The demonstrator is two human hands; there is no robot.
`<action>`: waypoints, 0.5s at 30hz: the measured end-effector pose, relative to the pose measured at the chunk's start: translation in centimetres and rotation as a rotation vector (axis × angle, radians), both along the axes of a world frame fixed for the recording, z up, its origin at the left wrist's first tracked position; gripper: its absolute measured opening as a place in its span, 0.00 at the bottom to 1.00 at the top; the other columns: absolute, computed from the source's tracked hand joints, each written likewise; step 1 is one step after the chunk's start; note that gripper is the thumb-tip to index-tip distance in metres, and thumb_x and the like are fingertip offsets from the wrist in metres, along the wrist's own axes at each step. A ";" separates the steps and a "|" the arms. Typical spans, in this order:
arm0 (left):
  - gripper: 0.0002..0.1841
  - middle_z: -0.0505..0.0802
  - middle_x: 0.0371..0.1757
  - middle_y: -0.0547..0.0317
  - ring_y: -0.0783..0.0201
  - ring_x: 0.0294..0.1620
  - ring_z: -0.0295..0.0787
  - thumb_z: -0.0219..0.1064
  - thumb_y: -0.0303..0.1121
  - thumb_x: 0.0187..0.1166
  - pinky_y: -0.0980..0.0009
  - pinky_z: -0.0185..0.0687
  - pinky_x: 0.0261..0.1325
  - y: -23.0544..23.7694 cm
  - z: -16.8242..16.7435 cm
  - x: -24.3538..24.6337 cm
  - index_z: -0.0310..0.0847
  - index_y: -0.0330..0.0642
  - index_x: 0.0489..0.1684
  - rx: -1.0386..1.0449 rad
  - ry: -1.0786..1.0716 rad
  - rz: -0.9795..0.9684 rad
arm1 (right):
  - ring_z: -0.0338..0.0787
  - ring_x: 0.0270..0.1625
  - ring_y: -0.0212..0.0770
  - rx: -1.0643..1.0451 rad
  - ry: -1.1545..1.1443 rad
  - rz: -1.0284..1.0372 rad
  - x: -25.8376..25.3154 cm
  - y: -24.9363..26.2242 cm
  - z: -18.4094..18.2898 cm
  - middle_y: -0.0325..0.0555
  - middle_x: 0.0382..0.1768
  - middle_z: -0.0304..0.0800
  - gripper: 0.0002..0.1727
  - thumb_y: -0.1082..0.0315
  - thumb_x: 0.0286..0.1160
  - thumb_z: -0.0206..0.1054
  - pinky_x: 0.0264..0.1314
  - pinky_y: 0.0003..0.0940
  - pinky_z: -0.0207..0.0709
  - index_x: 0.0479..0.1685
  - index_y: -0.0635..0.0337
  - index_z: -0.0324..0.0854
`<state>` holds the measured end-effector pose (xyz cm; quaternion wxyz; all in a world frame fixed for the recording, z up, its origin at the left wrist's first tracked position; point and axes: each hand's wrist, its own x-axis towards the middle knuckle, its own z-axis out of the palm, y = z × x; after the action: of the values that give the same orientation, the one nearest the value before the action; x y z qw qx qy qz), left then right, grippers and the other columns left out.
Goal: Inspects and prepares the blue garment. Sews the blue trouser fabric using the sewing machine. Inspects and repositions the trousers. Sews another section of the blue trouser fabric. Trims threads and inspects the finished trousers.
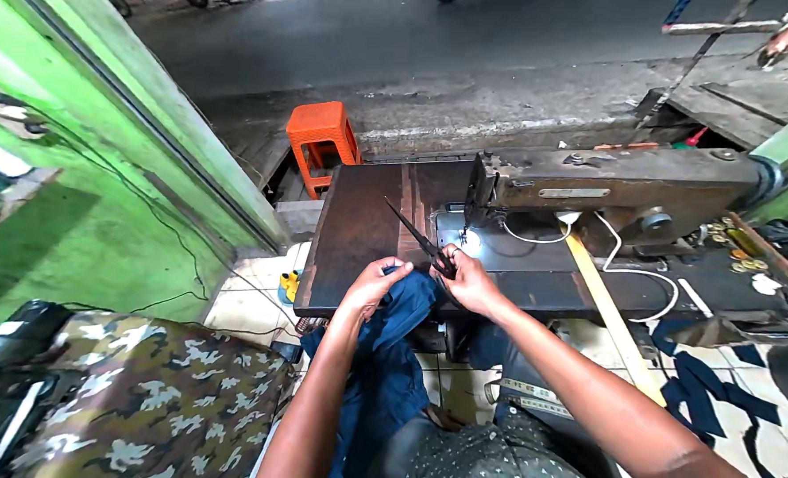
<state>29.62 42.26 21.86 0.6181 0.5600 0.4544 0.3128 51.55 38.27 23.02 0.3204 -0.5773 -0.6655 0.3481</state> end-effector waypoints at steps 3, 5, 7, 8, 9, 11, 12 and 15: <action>0.23 0.90 0.44 0.57 0.65 0.46 0.89 0.81 0.28 0.67 0.64 0.88 0.55 0.5 -0.7 -0.1 0.82 0.42 0.61 0.197 0.004 -0.038 | 0.85 0.37 0.39 -0.002 0.009 0.021 0.6 1.1 0.2 0.47 0.34 0.85 0.13 0.64 0.76 0.71 0.46 0.40 0.79 0.50 0.64 0.79; 0.23 0.92 0.50 0.60 0.67 0.53 0.88 0.85 0.32 0.62 0.64 0.85 0.61 0.9 -1.5 0.1 0.87 0.44 0.58 0.435 0.116 -0.023 | 0.85 0.37 0.39 -0.005 0.020 0.015 0.5 1.4 0.3 0.46 0.33 0.86 0.14 0.64 0.76 0.72 0.46 0.40 0.80 0.50 0.63 0.79; 0.16 0.89 0.56 0.57 0.64 0.59 0.85 0.84 0.37 0.65 0.62 0.82 0.66 1.1 -2.4 0.4 0.92 0.45 0.50 0.709 0.256 -0.018 | 0.86 0.38 0.40 -0.035 0.022 0.011 0.0 1.6 0.4 0.47 0.35 0.86 0.14 0.64 0.76 0.73 0.48 0.41 0.80 0.51 0.63 0.79; 0.13 0.88 0.59 0.54 0.61 0.62 0.84 0.82 0.38 0.67 0.60 0.81 0.68 1.2 -2.8 0.6 0.94 0.47 0.46 0.834 0.347 -0.013 | 0.87 0.40 0.41 -0.047 0.013 0.005 -0.3 1.9 0.4 0.48 0.35 0.87 0.15 0.65 0.75 0.73 0.49 0.43 0.81 0.53 0.63 0.79; 0.10 0.88 0.63 0.49 0.54 0.68 0.82 0.80 0.39 0.70 0.54 0.79 0.72 1.2 -3.1 0.9 0.95 0.48 0.44 0.951 0.458 -0.001 | 0.87 0.40 0.43 -0.059 -0.004 -0.003 -0.6 2.2 0.3 0.49 0.36 0.87 0.15 0.65 0.75 0.73 0.50 0.45 0.81 0.53 0.64 0.79; 0.06 0.88 0.65 0.45 0.41 0.74 0.77 0.77 0.37 0.71 0.38 0.67 0.75 1.1 -3.6 1.4 0.96 0.53 0.42 1.123 0.682 0.063 | 0.87 0.42 0.48 -0.082 -0.059 -0.021 -1.5 3.0 0.2 0.52 0.36 0.86 0.15 0.66 0.75 0.73 0.51 0.50 0.80 0.53 0.65 0.78; 0.06 0.89 0.63 0.47 0.40 0.72 0.78 0.77 0.37 0.70 0.36 0.65 0.73 0.9 -3.7 1.8 0.96 0.54 0.40 1.162 0.763 0.109 | 0.87 0.43 0.51 -0.100 -0.086 -0.032 -1.8 3.4 0.1 0.54 0.37 0.86 0.15 0.67 0.75 0.73 0.52 0.52 0.80 0.53 0.66 0.78; 0.08 0.93 0.51 0.50 0.47 0.58 0.87 0.74 0.34 0.73 0.46 0.76 0.63 0.2 -3.9 2.9 0.96 0.46 0.43 1.010 0.840 0.150 | 0.89 0.47 0.53 -0.165 -0.120 -0.054 -2.3 4.6 -0.4 0.56 0.41 0.87 0.15 0.66 0.76 0.72 0.55 0.55 0.80 0.56 0.64 0.78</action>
<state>32.53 42.44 18.01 0.0263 0.8224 0.4920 0.2845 49.29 42.83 22.66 0.2406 -0.6392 -0.6368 0.3579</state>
